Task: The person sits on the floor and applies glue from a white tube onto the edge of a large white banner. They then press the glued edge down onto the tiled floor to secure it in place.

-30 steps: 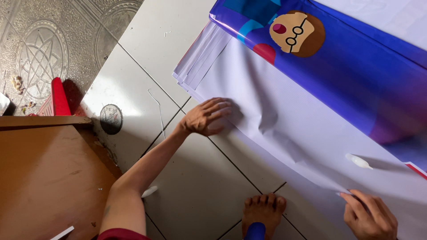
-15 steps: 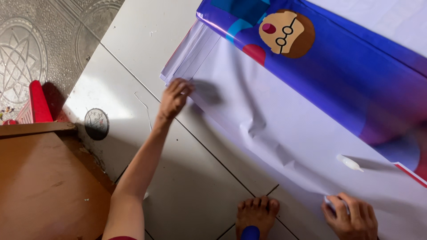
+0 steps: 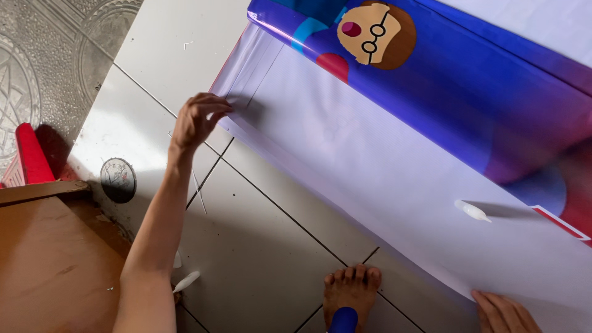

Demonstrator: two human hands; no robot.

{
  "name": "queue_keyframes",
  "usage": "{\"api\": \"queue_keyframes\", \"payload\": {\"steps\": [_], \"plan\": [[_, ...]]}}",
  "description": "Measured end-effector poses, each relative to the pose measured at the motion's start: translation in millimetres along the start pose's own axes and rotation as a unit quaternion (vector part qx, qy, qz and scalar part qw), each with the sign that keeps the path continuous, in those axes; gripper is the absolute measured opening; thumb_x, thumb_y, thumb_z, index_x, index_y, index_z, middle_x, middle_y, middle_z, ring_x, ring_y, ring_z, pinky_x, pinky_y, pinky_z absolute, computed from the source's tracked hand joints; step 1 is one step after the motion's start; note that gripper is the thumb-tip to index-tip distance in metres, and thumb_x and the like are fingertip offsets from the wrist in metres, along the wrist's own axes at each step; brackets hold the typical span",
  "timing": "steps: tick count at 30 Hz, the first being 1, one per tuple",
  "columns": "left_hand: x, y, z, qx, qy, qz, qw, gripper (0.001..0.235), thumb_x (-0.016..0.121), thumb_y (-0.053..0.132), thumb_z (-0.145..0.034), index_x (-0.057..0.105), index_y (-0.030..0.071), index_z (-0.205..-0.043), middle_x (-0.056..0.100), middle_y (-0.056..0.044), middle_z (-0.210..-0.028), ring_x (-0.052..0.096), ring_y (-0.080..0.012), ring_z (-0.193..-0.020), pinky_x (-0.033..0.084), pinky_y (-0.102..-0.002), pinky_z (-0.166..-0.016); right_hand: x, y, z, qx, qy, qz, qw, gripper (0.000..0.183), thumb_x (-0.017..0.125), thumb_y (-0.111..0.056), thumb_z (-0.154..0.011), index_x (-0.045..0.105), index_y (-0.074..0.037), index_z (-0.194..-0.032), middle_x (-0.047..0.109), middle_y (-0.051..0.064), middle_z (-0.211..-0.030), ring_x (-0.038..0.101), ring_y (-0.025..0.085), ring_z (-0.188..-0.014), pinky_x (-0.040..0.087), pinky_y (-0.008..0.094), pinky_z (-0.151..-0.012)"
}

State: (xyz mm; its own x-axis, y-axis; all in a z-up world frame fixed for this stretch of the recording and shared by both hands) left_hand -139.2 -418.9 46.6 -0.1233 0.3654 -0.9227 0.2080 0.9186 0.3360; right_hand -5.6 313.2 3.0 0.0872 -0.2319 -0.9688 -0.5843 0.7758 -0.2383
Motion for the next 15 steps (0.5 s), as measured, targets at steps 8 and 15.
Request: {"api": "queue_keyframes", "payload": {"steps": [8, 15], "plan": [[-6, -54, -9, -0.357, -0.129, 0.170, 0.909, 0.019, 0.090, 0.024, -0.080, 0.083, 0.015, -0.094, 0.079, -0.002, -0.090, 0.070, -0.0043, -0.086, 0.050, -0.024, -0.072, 26, 63, 66, 0.120, -0.035, 0.042, 0.991, 0.037, 0.076, -0.008, -0.090, 0.080, -0.027, -0.121, 0.075, -0.006, -0.119, 0.072, 0.022, -0.100, 0.061, 0.040, -0.101], [51, -75, -5, -0.153, -0.114, 0.276, 0.942, 0.008, 0.072, 0.005, -0.113, 0.073, 0.002, -0.121, 0.070, -0.015, -0.121, 0.067, -0.0215, -0.116, 0.053, -0.033, -0.113, -59, 62, 69, 0.008, -0.036, 0.014, 0.999, 0.026, 0.061, 0.001, -0.096, 0.073, -0.002, -0.119, 0.072, 0.010, -0.109, 0.068, 0.027, -0.095, 0.057, 0.041, -0.094]]}}
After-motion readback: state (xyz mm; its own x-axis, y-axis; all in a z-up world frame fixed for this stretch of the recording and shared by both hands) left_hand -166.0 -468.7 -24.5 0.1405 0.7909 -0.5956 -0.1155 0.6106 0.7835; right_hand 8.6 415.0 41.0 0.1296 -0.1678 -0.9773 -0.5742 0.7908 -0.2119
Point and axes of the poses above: each hand's wrist, its own z-axis away from the middle knuckle, its own x-axis out of the palm, y = z × x, the point moved 6 cm from there along -z, towards the middle knuckle
